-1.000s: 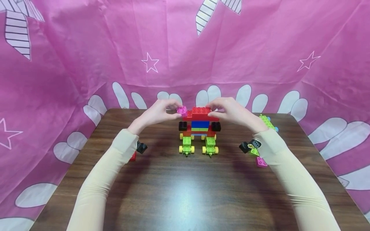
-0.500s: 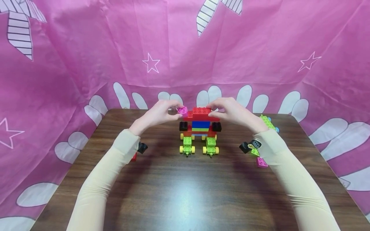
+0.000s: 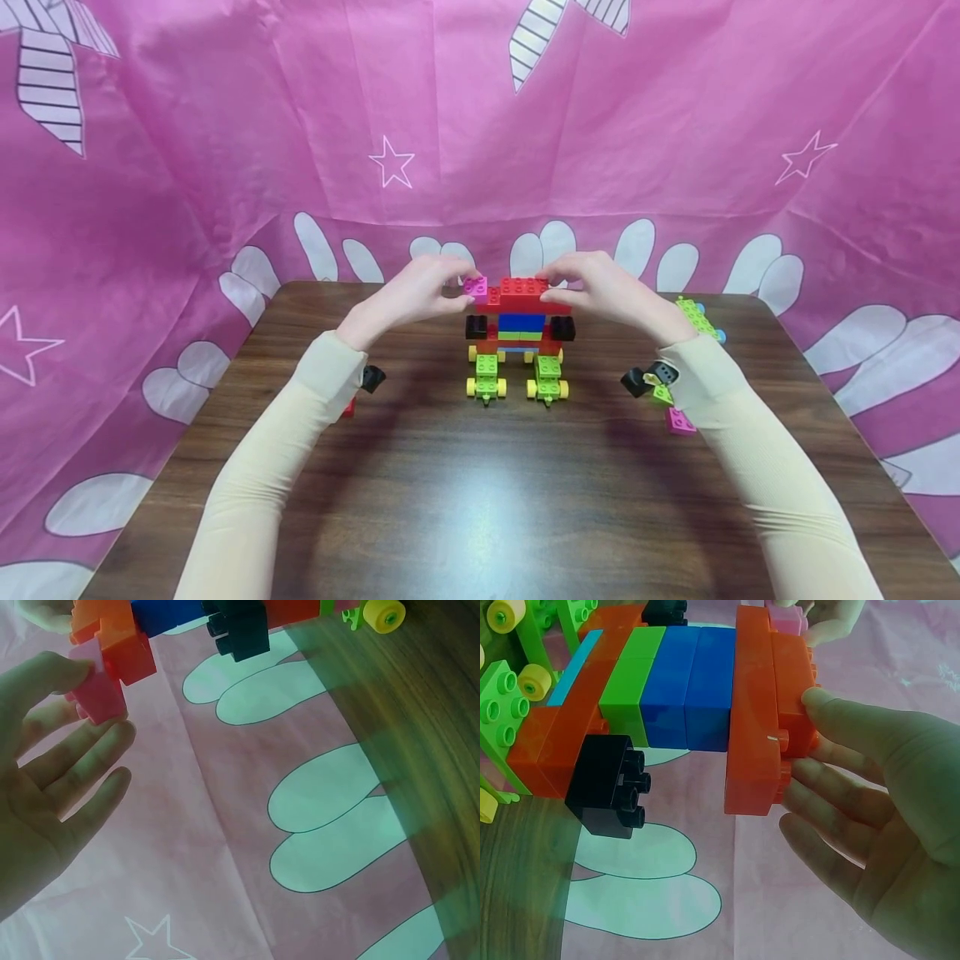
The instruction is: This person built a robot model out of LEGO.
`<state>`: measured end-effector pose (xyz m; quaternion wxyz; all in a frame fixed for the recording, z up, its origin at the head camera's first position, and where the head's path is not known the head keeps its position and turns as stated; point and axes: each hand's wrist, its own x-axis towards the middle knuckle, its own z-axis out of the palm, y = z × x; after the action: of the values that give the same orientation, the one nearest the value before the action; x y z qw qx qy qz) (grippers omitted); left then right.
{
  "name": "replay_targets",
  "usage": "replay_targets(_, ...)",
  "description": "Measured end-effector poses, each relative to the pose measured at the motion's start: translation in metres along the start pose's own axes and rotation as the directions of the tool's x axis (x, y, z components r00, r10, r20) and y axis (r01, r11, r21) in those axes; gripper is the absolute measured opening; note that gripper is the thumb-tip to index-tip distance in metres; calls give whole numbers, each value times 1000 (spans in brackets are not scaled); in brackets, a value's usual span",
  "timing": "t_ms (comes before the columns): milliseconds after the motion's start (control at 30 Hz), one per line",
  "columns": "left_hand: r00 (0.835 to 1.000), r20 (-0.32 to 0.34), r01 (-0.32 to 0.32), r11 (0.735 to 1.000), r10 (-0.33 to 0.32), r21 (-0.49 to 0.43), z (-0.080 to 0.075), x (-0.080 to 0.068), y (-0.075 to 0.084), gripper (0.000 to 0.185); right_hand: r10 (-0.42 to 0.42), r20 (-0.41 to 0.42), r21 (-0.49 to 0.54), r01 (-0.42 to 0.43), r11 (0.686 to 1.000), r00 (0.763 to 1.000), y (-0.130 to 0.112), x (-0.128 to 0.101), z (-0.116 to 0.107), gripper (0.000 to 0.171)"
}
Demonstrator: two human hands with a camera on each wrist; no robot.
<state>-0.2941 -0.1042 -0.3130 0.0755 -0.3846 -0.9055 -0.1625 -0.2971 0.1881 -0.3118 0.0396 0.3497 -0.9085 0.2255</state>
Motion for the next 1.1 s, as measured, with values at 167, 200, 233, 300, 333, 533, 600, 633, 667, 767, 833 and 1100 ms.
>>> replay_targets(167,1000,2,-21,999,21,46,-1,1,3,27,-3,5,-4,3,1000,1000,0,0,-1,34)
replay_targets(200,1000,5,-23,998,22,54,-2,1,4,28,-3,5,-6,3,1000,1000,0,0,-1,34)
replay_targets(233,1000,6,-25,998,25,62,-2,1,5,28,-4,4,-8,4,1000,1000,0,0,-1,34)
replay_targets(300,999,7,-33,997,33,75,-3,1,6,29,-3,3,-10,3,1000,1000,-1,0,-1,35)
replay_targets(333,999,6,-39,996,39,80,-3,1,6,29,-3,1,-11,3,1000,1000,-1,0,-1,35)
replay_targets(533,998,-27,-59,997,60,59,0,-1,5,27,-2,-2,-8,2,1000,1000,-1,-1,-1,35)
replay_targets(600,998,-33,-52,998,53,35,3,-2,3,27,4,0,-5,-4,1000,1000,-2,-1,-1,35)
replay_targets(633,998,-35,-44,999,45,19,4,-3,2,28,8,2,-3,-8,1000,1000,-2,-1,-1,35)
replay_targets(667,999,-35,-34,999,34,2,5,-3,1,28,11,4,-2,-11,1000,1000,-2,-1,0,35)
replay_targets(767,999,-37,-9,999,7,-47,8,-5,-1,27,16,8,5,-16,1000,1000,-2,-1,0,35)
replay_targets(833,999,-41,-4,997,1,-72,9,-5,-2,26,14,8,7,-14,1000,1000,-2,-1,1,35)
replay_targets(1100,998,-59,-11,992,3,-129,11,-4,-2,29,13,-2,4,-13,1000,1000,-3,-1,-1,35)
